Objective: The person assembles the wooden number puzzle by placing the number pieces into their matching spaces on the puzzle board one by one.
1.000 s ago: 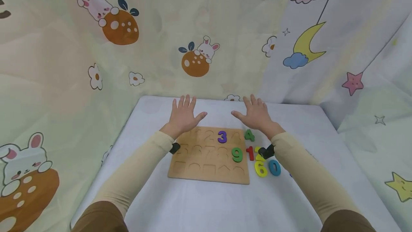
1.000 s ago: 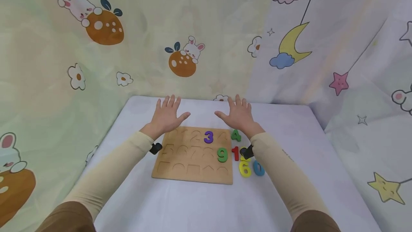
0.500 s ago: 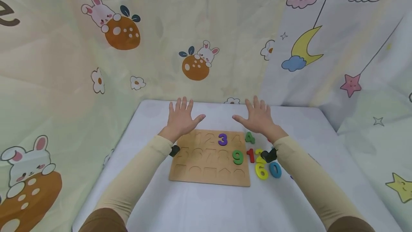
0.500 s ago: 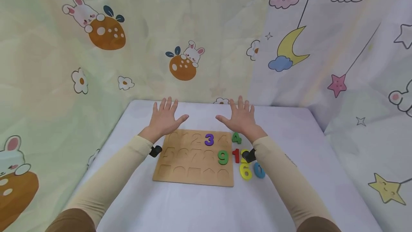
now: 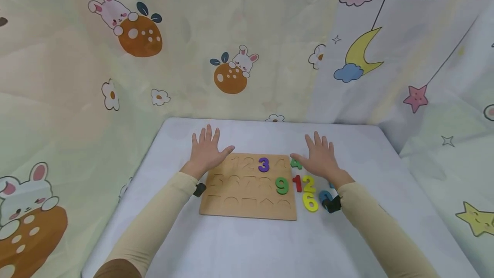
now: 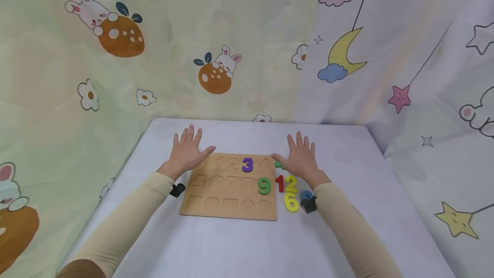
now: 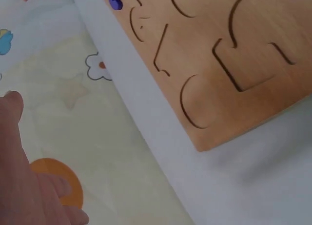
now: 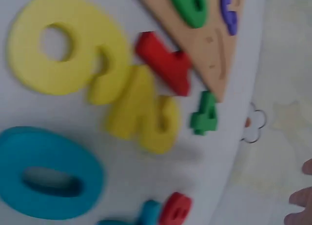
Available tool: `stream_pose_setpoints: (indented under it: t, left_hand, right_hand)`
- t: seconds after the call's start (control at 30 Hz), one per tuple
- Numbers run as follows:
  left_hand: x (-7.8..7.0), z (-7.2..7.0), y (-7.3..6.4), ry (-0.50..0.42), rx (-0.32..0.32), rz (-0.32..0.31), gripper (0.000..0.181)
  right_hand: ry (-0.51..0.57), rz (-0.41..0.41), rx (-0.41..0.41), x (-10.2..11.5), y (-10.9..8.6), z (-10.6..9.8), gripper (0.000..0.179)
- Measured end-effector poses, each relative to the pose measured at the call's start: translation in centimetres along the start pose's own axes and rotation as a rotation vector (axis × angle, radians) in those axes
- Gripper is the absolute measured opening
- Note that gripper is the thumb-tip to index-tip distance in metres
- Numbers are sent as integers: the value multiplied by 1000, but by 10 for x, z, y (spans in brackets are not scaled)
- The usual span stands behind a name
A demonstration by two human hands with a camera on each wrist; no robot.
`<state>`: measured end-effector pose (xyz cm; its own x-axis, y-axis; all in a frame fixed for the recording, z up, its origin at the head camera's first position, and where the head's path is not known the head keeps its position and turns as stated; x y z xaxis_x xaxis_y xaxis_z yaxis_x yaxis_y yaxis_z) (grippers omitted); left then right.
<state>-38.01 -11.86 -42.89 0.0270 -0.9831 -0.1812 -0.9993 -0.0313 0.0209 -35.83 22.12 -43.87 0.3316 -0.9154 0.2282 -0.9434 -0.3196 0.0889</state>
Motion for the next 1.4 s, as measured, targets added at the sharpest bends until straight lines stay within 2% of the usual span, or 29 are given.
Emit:
stream_pose_setpoints:
  t: [0.13, 0.33, 0.67, 0.93, 1.1, 1.4]
  left_hand:
    - [10, 11, -2, -5, 4, -7, 97]
    - [21, 32, -4, -29, 37, -20, 96]
    - [39, 73, -16, -130, 171, -84, 80]
    - [43, 83, -25, -178, 173, -66, 65]
    - [42, 90, -27, -146, 153, -25, 62]
    - [37, 87, -32, -172, 149, -31, 61]
  right_hand:
    - [26, -38, -19, -6, -7, 17, 94]
    - [123, -82, 30, -9, -16, 45, 93]
    - [202, -52, 79, -3, -40, 69, 89]
    - [222, -75, 81, -1, -51, 86, 84]
    - [212, -77, 64, 1, -52, 84, 78]
    - [240, -64, 44, 0, -56, 81, 76]
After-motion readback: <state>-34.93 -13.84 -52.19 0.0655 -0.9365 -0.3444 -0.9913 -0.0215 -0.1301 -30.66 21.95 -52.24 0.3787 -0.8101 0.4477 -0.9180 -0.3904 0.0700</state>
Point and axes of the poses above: each hand's wrist, its own y-axis towards the middle knuckle, its own z-axis out of the palm, x = y × z, the point moved 10 cm from there along y, towards the middle knuckle, and after that the axes turned 12 degrees about -z, right-handed, at the moved point
